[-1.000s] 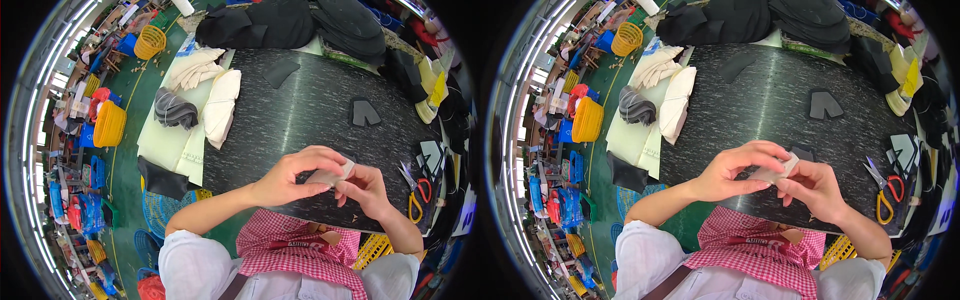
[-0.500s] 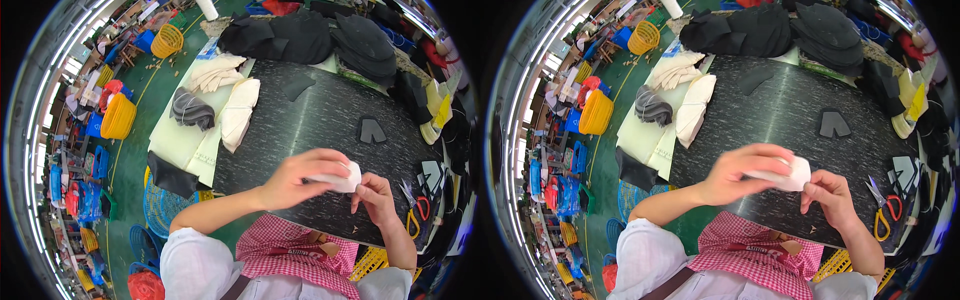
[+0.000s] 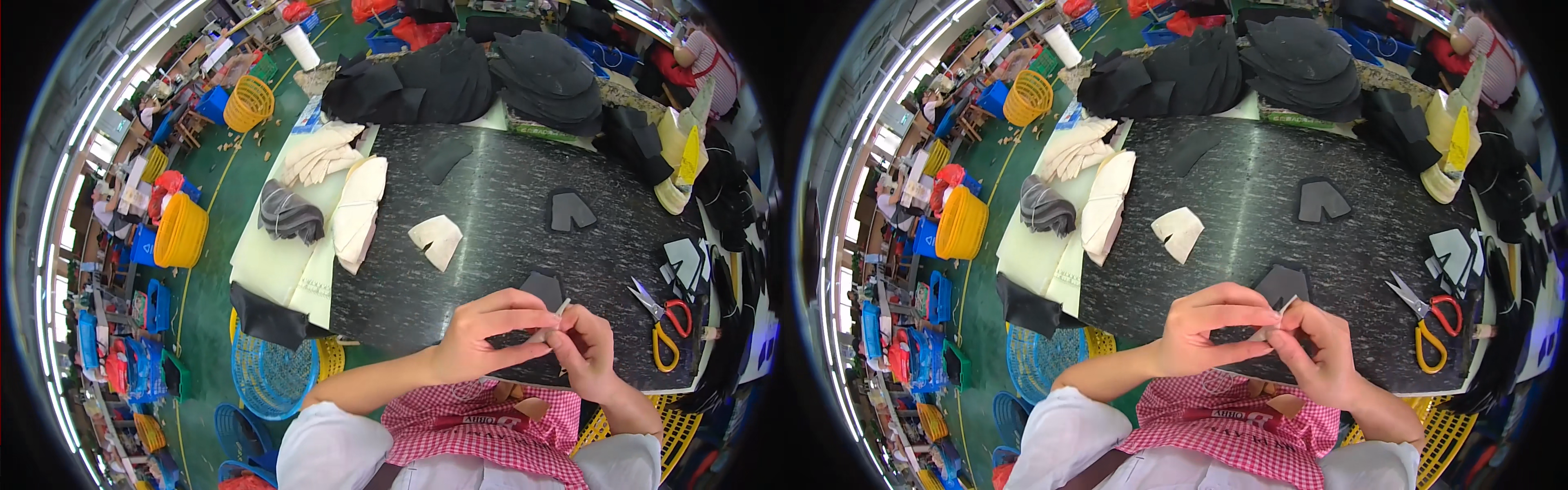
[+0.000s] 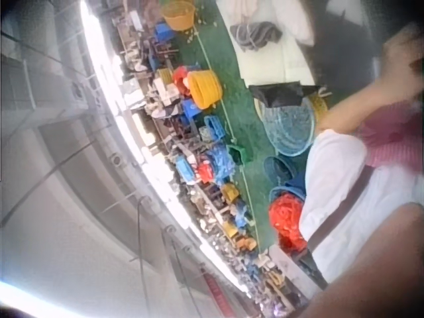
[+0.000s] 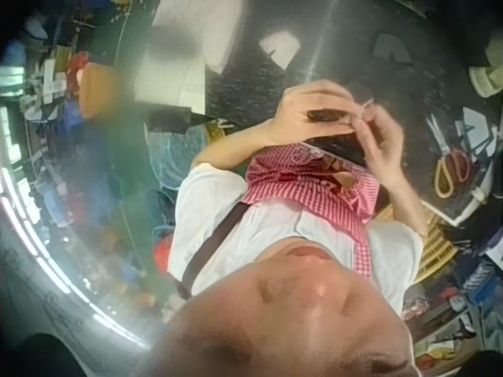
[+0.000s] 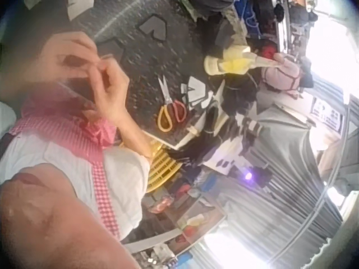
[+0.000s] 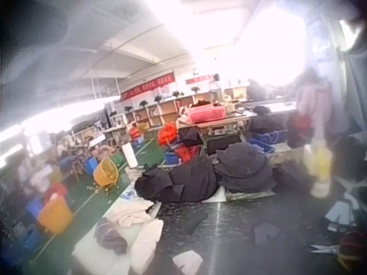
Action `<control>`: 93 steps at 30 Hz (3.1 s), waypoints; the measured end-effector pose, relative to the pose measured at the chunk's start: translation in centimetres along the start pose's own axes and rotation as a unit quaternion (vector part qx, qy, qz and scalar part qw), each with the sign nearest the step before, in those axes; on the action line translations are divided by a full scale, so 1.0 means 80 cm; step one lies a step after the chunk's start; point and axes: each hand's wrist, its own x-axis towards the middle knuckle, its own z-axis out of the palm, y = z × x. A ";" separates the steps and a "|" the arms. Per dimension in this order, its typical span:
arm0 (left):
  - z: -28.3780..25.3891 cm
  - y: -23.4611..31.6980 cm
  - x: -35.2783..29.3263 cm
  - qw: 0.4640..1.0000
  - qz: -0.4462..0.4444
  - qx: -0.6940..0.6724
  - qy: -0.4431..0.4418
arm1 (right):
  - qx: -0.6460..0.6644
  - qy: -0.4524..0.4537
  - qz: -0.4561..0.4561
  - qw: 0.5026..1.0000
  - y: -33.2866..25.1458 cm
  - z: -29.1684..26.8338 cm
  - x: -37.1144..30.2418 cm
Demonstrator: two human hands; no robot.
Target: The person picks up stacked shoe components from a basket and uses shears to trim the edges of small black pieces before matching them against a larger white component, then secures the trimmed pieces with a rubber band and continues aligning various layered material pieces on the work surface.
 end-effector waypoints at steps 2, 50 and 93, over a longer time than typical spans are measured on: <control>0.001 0.006 0.001 1.000 -0.010 -0.007 -0.015 | -0.010 -0.009 -0.032 0.999 0.000 -0.002 -0.008; 0.004 -0.065 0.017 0.939 -0.086 0.295 -0.157 | -0.446 0.036 -0.084 0.890 0.061 -0.029 0.034; 0.003 -0.014 -0.069 0.935 -0.038 0.329 -0.127 | -0.109 -0.028 -0.066 0.991 0.049 0.000 -0.036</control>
